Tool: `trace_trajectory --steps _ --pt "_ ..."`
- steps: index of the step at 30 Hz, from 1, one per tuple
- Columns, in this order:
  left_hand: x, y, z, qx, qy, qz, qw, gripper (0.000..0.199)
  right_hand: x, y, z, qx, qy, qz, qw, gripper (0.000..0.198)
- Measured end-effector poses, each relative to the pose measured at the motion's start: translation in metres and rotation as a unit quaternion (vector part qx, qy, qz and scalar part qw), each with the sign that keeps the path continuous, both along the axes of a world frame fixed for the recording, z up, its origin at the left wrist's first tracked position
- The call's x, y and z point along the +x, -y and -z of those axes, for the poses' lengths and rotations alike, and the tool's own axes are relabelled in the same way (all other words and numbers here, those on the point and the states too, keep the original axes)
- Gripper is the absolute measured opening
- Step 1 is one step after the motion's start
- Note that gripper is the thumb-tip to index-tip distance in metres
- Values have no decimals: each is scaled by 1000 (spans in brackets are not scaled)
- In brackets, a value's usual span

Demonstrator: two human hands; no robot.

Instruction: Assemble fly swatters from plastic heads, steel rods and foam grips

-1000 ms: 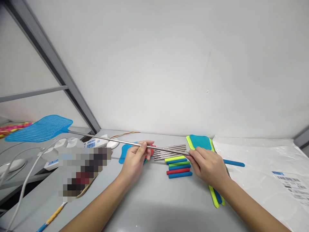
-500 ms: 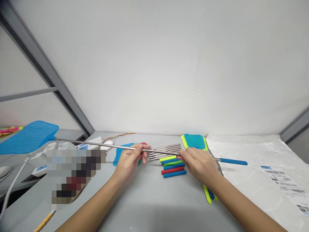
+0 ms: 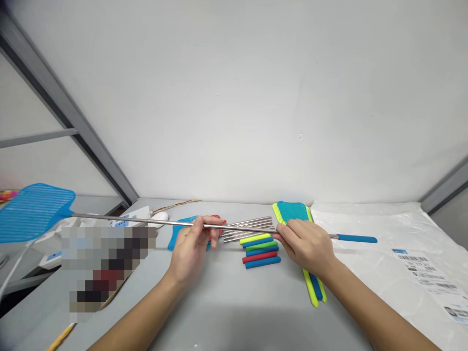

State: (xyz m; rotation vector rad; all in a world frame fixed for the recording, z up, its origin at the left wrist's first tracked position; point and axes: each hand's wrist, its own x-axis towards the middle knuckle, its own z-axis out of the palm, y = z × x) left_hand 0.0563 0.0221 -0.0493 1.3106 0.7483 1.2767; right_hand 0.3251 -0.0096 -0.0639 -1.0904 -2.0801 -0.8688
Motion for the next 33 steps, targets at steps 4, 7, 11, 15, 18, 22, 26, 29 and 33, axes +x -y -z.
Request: trace_trajectory --steps 4,7,11,15,18,22,26,29,33 --pt "-3 0 -3 -1 30 -43 999 43 -1 -1 2 1 23 -1 1000 11" --pt "-6 0 -5 -5 61 -83 995 40 -3 -2 4 -2 22 2 1000 9" --pt "-9 -4 -8 -9 120 -144 982 42 -2 -3 7 -12 6 4 1000 10" --pt "-12 -9 -9 3 167 -185 968 44 1 -4 7 -10 -1 -2 1000 12" --pt "-15 -13 -11 8 190 -219 957 42 1 -4 7 -9 10 -5 1000 11" --pt "-22 -20 -14 10 215 -259 942 40 -6 -5 3 -21 20 1 1000 12" --pt "-24 -22 -15 34 222 -291 930 42 -19 -5 -7 -56 -2 14 998 17" --pt "-26 -20 -20 48 224 -289 929 43 -24 -3 -17 -81 -21 25 996 18" --pt "-37 -24 -32 53 259 -309 914 43 -13 3 -24 -110 -22 32 993 20"
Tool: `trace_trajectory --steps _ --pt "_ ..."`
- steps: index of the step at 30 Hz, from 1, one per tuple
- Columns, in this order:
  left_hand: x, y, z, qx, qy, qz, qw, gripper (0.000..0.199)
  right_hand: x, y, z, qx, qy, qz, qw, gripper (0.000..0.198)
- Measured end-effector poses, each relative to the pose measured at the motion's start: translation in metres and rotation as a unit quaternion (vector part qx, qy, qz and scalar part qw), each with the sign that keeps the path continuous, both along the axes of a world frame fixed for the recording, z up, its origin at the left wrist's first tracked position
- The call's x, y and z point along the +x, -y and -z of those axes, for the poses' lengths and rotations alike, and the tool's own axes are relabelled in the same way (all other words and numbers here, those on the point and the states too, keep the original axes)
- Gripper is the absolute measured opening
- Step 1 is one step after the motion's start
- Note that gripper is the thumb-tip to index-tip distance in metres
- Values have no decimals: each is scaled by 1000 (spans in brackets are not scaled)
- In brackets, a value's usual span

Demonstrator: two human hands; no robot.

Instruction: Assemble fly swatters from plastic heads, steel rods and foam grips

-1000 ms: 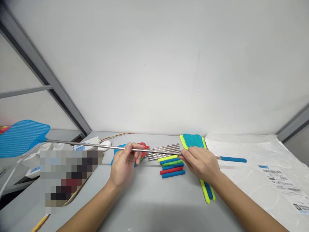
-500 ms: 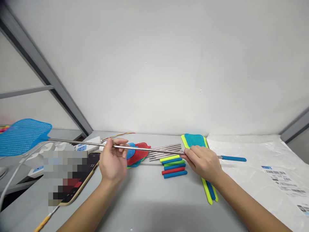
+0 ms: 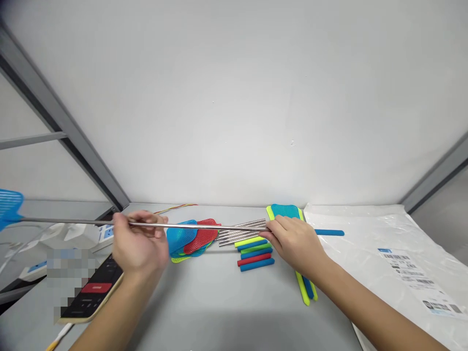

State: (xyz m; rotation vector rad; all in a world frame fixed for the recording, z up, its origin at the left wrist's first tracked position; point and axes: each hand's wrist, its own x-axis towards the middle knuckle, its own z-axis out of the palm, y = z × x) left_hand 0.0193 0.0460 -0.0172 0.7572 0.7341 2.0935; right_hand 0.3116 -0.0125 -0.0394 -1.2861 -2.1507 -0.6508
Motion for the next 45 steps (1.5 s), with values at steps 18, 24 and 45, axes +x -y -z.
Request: trace_trajectory --steps 18,24,45 --pt "50 34 29 -106 -242 293 919 38 39 37 32 -7 27 3 1000 19" --pt "42 30 23 -104 -232 275 927 38 67 42 44 -24 42 44 998 21" --pt "33 -1 33 -124 -150 259 946 33 111 25 58 -78 -60 103 990 30"
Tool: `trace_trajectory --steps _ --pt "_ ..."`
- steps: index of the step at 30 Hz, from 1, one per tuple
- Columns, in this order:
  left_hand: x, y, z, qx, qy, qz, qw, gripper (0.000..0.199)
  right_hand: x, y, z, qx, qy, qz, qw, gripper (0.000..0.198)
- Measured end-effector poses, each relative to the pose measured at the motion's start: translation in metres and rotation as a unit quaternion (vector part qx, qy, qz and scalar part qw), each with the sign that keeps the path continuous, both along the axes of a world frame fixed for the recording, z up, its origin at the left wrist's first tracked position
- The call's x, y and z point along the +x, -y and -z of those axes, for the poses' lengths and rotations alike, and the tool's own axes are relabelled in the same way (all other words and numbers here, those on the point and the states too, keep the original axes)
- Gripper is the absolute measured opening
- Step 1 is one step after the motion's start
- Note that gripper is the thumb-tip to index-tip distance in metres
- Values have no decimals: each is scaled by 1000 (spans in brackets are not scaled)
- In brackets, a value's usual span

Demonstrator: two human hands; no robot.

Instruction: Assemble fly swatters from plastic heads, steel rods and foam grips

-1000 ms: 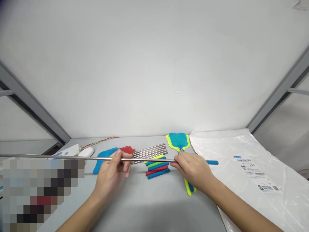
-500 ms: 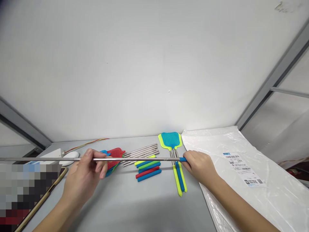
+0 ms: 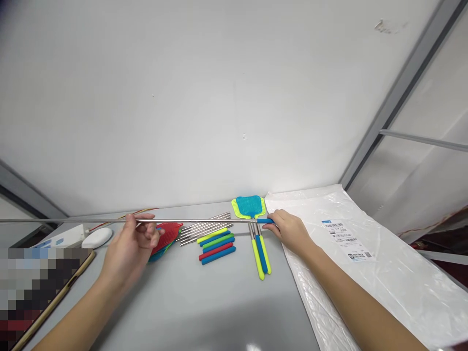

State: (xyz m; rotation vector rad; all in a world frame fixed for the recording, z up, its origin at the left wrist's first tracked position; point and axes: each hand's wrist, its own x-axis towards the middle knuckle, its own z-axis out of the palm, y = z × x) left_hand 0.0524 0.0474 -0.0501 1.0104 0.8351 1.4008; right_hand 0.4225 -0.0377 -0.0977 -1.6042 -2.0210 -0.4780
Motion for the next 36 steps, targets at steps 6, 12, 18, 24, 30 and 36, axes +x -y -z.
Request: trace_trajectory --steps 6,12,18,24,30,36 --pt "1 0 3 -4 24 42 999 35 -3 0 2 6 -3 -3 1000 29" --pt "2 4 0 0 30 47 998 36 -4 3 4 5 8 -6 1000 29" --pt "5 7 2 9 21 62 998 35 -3 4 8 18 2 -2 1000 28" --pt "3 3 4 18 12 41 999 35 -10 6 4 25 11 -2 1000 27" --pt "11 7 4 19 -14 59 998 32 -15 8 4 33 26 -27 999 28" --pt "25 11 2 28 -57 83 995 33 -13 11 6 20 14 -19 1000 26"
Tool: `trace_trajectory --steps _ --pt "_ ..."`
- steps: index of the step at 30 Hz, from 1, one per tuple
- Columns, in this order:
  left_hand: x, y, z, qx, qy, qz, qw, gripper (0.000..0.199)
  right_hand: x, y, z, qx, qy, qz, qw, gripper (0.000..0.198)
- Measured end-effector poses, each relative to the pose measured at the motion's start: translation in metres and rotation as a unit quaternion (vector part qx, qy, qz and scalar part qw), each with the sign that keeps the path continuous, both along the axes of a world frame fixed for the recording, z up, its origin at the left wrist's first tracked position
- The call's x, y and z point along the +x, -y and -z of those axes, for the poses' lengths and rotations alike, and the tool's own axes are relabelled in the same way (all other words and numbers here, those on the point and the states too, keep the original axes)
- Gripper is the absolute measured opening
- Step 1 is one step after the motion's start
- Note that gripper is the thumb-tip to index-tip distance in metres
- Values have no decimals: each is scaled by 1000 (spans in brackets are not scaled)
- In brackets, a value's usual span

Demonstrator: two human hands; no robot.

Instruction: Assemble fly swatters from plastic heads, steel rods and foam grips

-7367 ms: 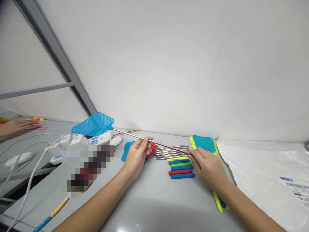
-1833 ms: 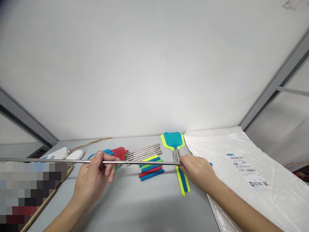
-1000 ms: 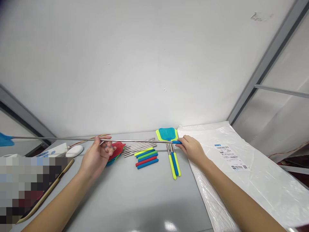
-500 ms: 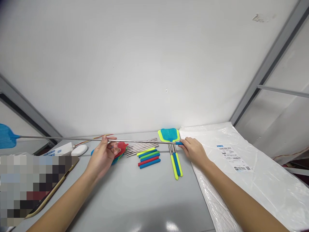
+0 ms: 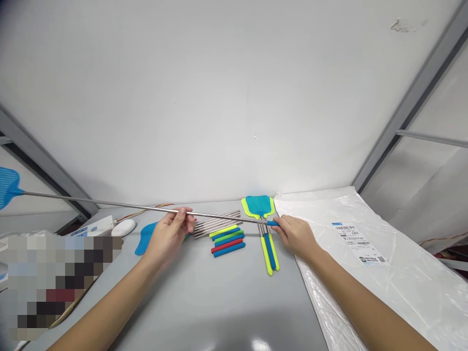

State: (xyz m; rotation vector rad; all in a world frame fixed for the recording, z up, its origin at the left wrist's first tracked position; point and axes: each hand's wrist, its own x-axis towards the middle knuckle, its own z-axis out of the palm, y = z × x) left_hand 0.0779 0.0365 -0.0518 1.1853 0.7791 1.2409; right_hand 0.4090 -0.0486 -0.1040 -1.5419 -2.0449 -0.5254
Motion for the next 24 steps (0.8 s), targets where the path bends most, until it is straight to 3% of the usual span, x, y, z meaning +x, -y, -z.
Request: trace_trajectory --steps 7,13,18,24 --pt "19 3 -2 -10 -49 25 998 33 -7 0 3 2 1 -16 1000 24" --pt "36 9 4 31 -92 22 995 35 -8 3 5 -7 -5 -13 1000 24" --pt "67 25 8 46 -118 89 988 32 -23 4 -2 -16 -6 -44 999 24" --pt "102 30 10 45 -113 113 986 34 -20 5 -2 -8 -40 -22 999 23"
